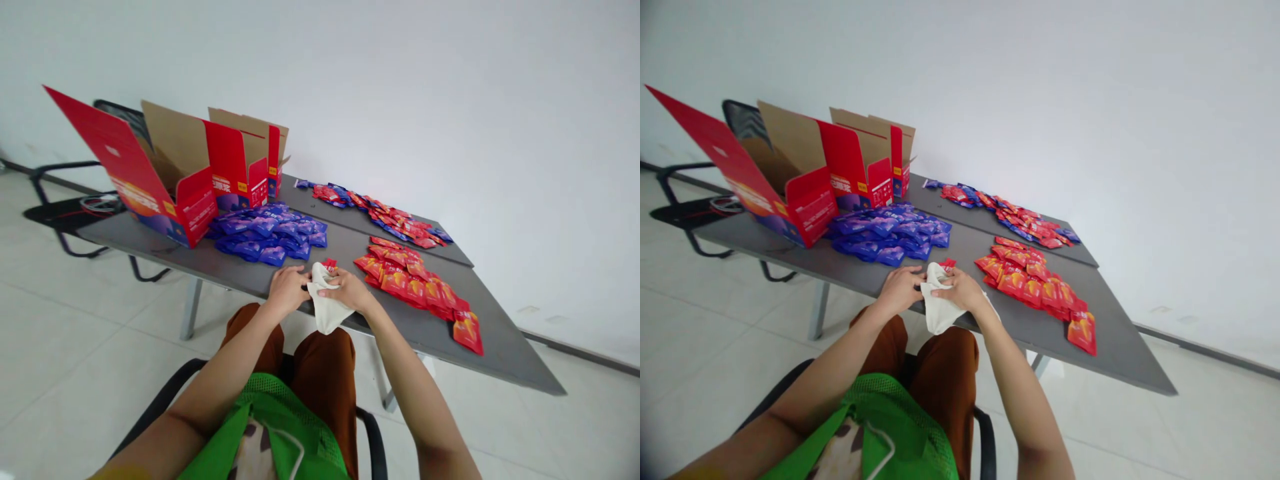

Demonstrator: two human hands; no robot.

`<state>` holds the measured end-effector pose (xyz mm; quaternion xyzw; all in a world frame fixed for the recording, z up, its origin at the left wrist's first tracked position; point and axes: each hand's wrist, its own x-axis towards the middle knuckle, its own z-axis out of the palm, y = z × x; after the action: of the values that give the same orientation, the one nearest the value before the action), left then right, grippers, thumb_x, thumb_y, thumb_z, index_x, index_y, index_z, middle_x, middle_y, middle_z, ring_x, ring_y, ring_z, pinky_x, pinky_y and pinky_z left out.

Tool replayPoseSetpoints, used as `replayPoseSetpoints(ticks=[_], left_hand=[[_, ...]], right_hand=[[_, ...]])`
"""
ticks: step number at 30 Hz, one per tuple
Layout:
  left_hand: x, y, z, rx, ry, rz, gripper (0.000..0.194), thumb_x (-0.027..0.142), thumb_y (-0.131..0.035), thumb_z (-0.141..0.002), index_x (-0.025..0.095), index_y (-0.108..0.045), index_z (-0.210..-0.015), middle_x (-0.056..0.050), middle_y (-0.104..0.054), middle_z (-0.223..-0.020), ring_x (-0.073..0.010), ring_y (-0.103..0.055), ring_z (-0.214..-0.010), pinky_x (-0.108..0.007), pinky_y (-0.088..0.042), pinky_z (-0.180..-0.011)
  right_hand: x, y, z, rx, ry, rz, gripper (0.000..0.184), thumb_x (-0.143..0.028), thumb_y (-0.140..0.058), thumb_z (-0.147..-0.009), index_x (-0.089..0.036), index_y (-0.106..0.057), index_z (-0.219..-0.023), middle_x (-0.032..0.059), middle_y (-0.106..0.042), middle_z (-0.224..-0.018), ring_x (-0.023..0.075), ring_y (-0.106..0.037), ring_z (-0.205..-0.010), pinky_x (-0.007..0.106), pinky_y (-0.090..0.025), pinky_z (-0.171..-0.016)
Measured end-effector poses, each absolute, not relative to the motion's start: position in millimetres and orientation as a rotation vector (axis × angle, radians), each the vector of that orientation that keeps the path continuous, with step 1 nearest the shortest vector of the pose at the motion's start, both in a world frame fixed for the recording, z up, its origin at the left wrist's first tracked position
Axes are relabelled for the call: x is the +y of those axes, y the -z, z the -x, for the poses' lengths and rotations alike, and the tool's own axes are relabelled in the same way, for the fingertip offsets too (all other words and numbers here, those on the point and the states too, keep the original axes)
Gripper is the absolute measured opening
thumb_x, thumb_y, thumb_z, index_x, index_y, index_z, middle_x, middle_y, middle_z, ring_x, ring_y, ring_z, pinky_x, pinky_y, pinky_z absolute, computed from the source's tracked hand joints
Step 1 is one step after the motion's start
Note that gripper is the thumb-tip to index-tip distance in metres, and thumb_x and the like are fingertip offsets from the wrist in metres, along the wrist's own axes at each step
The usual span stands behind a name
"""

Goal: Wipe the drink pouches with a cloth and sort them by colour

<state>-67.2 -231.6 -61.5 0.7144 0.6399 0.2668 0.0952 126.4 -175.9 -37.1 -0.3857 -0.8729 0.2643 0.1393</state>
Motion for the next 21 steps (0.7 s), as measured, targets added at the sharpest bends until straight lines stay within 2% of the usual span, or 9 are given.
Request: replayPoseSetpoints(ticks=[4,8,11,15,18,21], left_hand=[[-231,64,70,1.866,-0.812,-2.144,0.016,0.039,-0.072,-0.073,0.035,-0.077,-0.087,0.000,-0.071,-0.112,-0.0244,-0.052,-0.124,-0.043,-0.033,-0.105],[-233,65,70,1.798,-0.847,-2.170,0.024,0.051,-0.069,-0.075,0.037,-0.076,-0.094,0.003,-0.068,-0.119,-0.0255,-0.050,-0.125,-0.046,-0.031,-0.106],[-235,66,70,1.786,-0.857,-2.180,0.035,0.055,-0.067,-0.076,0.037,-0.073,-0.105,0.003,-0.065,-0.125,-0.0268,-0.049,-0.125,-0.048,-0.032,-0.105],[-236,67,71,1.793,-0.866,-2.230,0.029,0.048,-0.066,-0.079,0.035,-0.073,-0.104,0.002,-0.066,-0.124,-0.0269,-0.049,-0.126,-0.048,-0.033,-0.106],[-237,68,72,1.829,-0.834,-2.262,0.024,0.036,-0.065,-0.080,0.031,-0.074,-0.102,-0.002,-0.067,-0.121,-0.0267,-0.051,-0.125,-0.046,-0.031,-0.109],[-238,67,72,1.864,-0.812,-2.261,0.027,0.031,-0.059,-0.083,0.027,-0.074,-0.105,-0.006,-0.066,-0.123,-0.0258,-0.053,-0.122,-0.044,-0.031,-0.110]], right_hand=[[-157,31,-114,-2.416,-0.628,1.504,0.037,-0.055,-0.070,-0.075,-0.020,-0.077,-0.085,0.0044,-0.070,-0.087,0.0168,-0.064,-0.074,0.025,-0.045,-0.067],[-136,24,-103,-2.242,-0.436,1.754,0.043,-0.054,-0.059,-0.085,-0.017,-0.073,-0.103,0.0137,-0.070,-0.100,0.0251,-0.066,-0.090,0.029,-0.044,-0.072],[-131,20,-110,-2.189,-0.422,1.809,0.039,-0.050,-0.062,-0.085,-0.018,-0.073,-0.105,0.0157,-0.068,-0.109,0.0263,-0.064,-0.098,0.030,-0.043,-0.077],[-150,16,-124,-2.283,-0.456,1.467,0.032,-0.048,-0.065,-0.084,-0.019,-0.075,-0.090,0.0100,-0.067,-0.108,0.0192,-0.063,-0.090,0.025,-0.042,-0.077],[-175,16,-123,-2.424,-0.625,0.989,0.035,-0.052,-0.058,-0.087,-0.022,-0.076,-0.083,0.0048,-0.065,-0.105,0.0149,-0.061,-0.088,0.023,-0.042,-0.077],[-192,22,-116,-2.491,-0.740,0.830,0.037,-0.055,-0.059,-0.085,-0.022,-0.076,-0.081,0.0019,-0.066,-0.097,0.0146,-0.060,-0.088,0.022,-0.041,-0.077]])
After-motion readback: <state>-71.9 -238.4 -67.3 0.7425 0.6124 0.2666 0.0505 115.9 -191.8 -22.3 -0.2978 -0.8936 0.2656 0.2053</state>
